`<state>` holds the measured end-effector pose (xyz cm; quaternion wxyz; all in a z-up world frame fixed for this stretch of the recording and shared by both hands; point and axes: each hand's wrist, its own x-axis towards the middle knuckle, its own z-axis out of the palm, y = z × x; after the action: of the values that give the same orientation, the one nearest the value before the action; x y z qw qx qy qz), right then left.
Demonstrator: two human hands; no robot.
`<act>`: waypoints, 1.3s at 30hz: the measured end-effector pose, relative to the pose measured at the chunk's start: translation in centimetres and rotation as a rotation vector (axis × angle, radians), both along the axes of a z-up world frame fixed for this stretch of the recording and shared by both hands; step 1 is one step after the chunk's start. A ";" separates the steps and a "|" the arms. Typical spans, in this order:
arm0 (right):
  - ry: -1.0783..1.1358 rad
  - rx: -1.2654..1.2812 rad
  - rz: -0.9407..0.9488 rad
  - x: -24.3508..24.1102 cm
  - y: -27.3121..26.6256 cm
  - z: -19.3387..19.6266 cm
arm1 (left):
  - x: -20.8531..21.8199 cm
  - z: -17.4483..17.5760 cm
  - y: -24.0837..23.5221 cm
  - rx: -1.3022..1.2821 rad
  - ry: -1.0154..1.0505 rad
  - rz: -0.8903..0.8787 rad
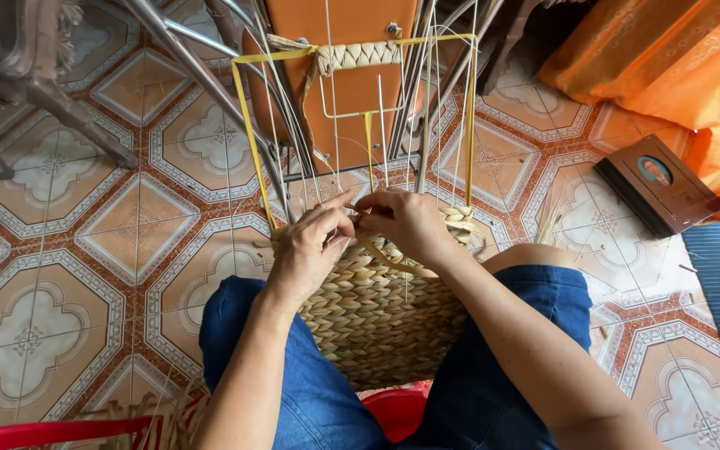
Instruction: The recorder is weaving a basket using natural fiber strips on a vertical wooden frame.
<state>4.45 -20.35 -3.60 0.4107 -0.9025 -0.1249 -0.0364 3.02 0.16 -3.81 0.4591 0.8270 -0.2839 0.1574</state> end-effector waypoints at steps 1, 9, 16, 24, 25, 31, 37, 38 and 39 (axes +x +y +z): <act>-0.034 -0.082 0.016 0.1 0.2 0.0 | 0.0 0.0 0.0 0.032 0.006 -0.015; -0.505 -0.469 -0.099 -1.9 0.7 1.1 | 2.3 -1.4 -1.7 0.064 0.164 0.115; 0.014 -0.432 0.035 -3.5 -2.4 0.5 | 2.3 0.2 -1.5 0.044 0.375 -0.014; -0.705 -0.286 -0.129 -3.5 -0.1 5.1 | 2.1 -2.5 -3.2 0.253 0.168 0.123; -0.591 -0.309 -0.158 -3.3 -0.2 4.0 | 2.1 -2.9 -3.3 0.260 0.125 0.157; -0.448 -0.105 -0.190 0.6 0.2 -2.0 | 0.9 -3.9 -3.9 0.244 -0.006 0.207; -0.394 -0.213 -0.235 0.6 1.4 -0.6 | 0.7 -2.1 -4.3 0.187 0.011 0.260; -0.293 -0.193 -0.248 0.6 1.2 -0.6 | 1.0 -1.9 -4.5 0.188 0.048 0.292; -0.294 -0.195 -0.260 0.7 0.8 -1.1 | 1.4 -1.6 -4.7 0.187 0.045 0.280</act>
<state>5.13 -19.54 -4.68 0.2907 -0.9313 -0.0691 -0.2082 4.40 -4.58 -5.43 0.3600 0.9009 -0.1690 0.1740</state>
